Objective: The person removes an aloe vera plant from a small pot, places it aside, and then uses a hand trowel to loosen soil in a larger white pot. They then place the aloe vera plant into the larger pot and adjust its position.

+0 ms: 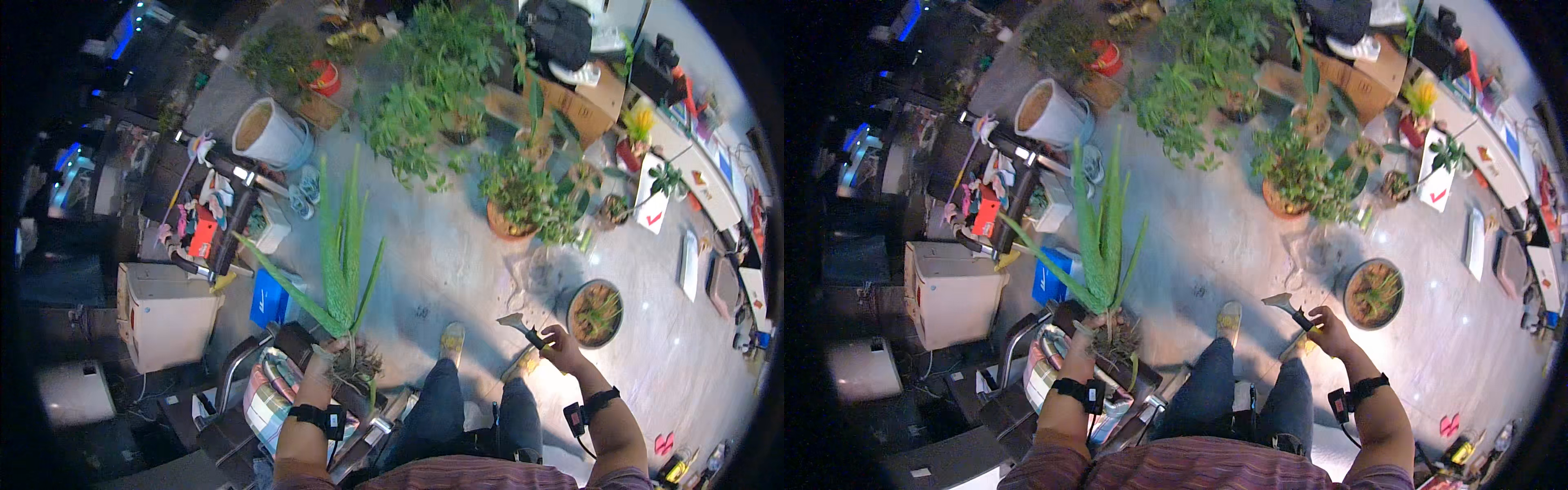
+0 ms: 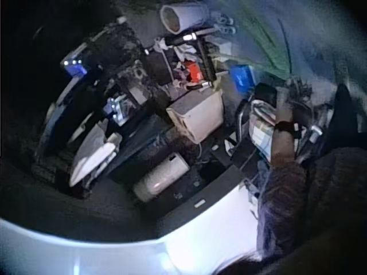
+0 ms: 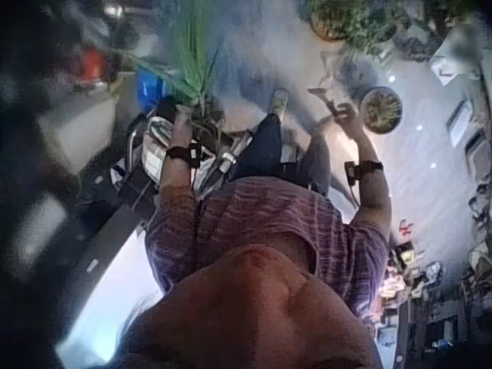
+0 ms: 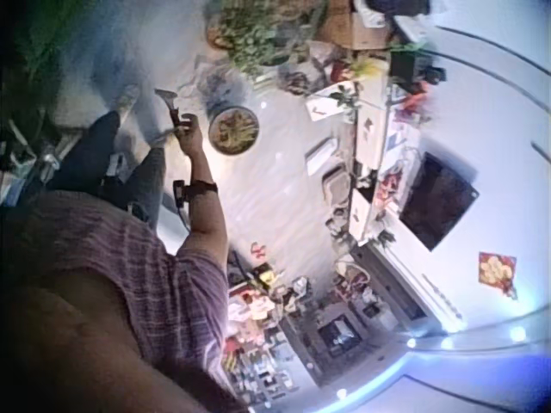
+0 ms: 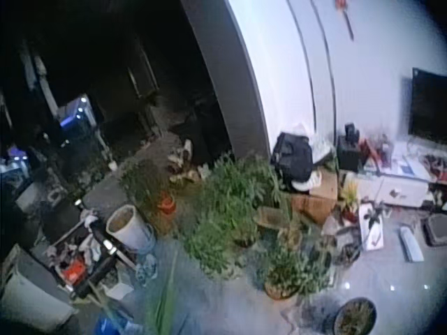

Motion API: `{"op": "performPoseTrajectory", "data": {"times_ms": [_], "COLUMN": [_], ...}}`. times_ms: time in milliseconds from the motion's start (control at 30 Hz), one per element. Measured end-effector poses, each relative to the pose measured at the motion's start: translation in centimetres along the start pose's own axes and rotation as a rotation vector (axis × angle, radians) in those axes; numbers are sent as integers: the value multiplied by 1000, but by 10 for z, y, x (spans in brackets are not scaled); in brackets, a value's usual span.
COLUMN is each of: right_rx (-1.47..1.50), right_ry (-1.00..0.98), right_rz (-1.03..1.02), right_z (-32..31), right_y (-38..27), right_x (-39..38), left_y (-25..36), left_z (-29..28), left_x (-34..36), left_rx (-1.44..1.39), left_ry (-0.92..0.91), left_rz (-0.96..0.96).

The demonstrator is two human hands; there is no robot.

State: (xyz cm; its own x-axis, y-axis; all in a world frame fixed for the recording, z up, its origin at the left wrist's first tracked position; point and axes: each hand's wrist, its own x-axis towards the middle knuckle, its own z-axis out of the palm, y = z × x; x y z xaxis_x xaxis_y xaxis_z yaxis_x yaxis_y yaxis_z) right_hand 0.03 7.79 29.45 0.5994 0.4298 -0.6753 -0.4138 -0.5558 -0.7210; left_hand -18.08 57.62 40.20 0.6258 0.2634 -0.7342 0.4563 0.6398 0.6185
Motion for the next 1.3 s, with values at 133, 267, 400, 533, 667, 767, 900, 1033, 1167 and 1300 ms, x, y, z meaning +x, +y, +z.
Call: {"op": "performPoseTrajectory", "data": {"times_ms": [133, 267, 400, 533, 667, 767, 900, 1033, 1167, 1300], "right_rx": [279, 483, 663, 873, 1001, 1065, 1122, 1139, 1245, 1221], "right_ry": [-55, 0, 41, 155, 168, 188, 312, 253, 116, 100], "right_rz": [-109, -228, -277, -370, -416, -443, -396, -412, -531, -448], "right_z": [-35, -70, -90, -106, -117, -122, -126, -127, -130, -133], "right_y": [-65, -100, -120, -142, -166, -181, -195, -208, -212, -206], "right_x": [-48, -100, -152, -184, -195, -198, -207, -216, -220, -221], "left_y": [61, 115, 152, 154, 140, 114, 80, 59, 42, 35], "left_z": [56, 130, 242, 357, 446, 499, 533, 553, 565, 565], "left_x": [44, 76, 50, -13, -58, -75, -87, -86, -79, -74], "left_rx": [31, 10, -36, -80, -83, -9, 13, 57, 54, 38], "left_ry": [-483, -644, -672, -788, -909, -922, -1035, -1204, -1195, -1114], "left_rz": [204, 227, 148, 145, 139, 157, 100, -123, -188, -222]}}
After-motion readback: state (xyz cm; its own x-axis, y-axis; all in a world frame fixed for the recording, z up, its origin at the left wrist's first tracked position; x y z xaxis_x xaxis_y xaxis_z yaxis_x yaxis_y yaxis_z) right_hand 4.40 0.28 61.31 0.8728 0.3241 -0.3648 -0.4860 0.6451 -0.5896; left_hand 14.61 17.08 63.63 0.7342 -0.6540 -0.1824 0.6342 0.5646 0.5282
